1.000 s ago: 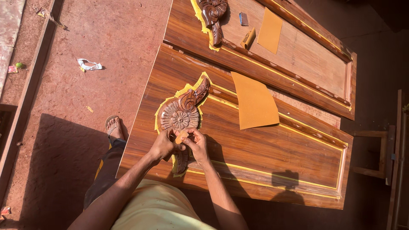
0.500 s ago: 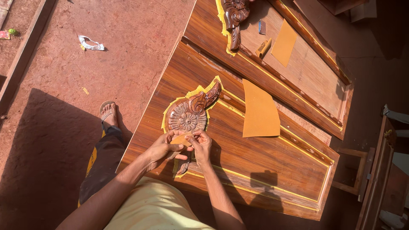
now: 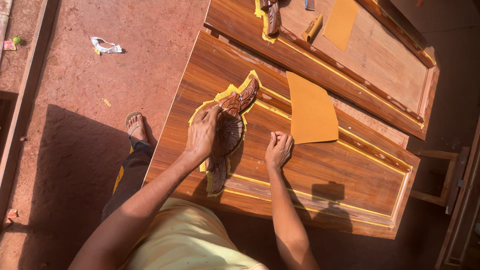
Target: The person sands a carved wooden panel using a sanding block. They focus on smoothing the intricate floral relief design and the flat surfaces of the wood, which is taped off with yellow masking tape.
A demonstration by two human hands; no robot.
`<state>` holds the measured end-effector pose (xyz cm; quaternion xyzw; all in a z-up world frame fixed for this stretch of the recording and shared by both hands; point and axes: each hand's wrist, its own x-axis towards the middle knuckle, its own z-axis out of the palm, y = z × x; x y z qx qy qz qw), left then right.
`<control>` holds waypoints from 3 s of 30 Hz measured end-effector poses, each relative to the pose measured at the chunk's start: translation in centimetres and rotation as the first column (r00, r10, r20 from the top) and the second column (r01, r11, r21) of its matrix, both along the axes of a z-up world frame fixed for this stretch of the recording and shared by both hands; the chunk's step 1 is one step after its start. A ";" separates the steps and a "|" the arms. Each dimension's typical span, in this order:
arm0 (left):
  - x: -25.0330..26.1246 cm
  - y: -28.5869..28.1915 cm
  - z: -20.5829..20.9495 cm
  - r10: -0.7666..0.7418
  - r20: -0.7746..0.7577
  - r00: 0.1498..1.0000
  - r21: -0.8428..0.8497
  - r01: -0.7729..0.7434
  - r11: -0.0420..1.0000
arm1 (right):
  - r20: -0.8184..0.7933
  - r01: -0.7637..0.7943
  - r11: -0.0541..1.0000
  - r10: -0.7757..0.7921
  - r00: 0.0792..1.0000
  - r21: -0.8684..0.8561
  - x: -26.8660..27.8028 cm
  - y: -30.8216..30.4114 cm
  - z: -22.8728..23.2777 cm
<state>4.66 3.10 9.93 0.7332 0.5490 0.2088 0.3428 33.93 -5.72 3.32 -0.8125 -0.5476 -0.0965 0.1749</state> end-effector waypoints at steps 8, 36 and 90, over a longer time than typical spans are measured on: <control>4.4 0.7 -6.4 -0.130 -0.442 0.887 0.313 0.288 0.905 | -0.072 -0.009 1.000 0.009 0.997 0.000 0.5 -0.1 0.0; 8.6 4.4 -7.5 -0.125 -0.724 0.678 0.248 0.425 0.870 | -0.064 -0.033 0.998 0.036 0.997 0.051 0.4 -0.3 -0.3; 7.0 2.0 -3.9 -0.108 -0.726 0.680 0.286 0.440 0.851 | -0.058 -0.063 0.993 0.069 0.996 0.101 0.5 -0.5 -0.7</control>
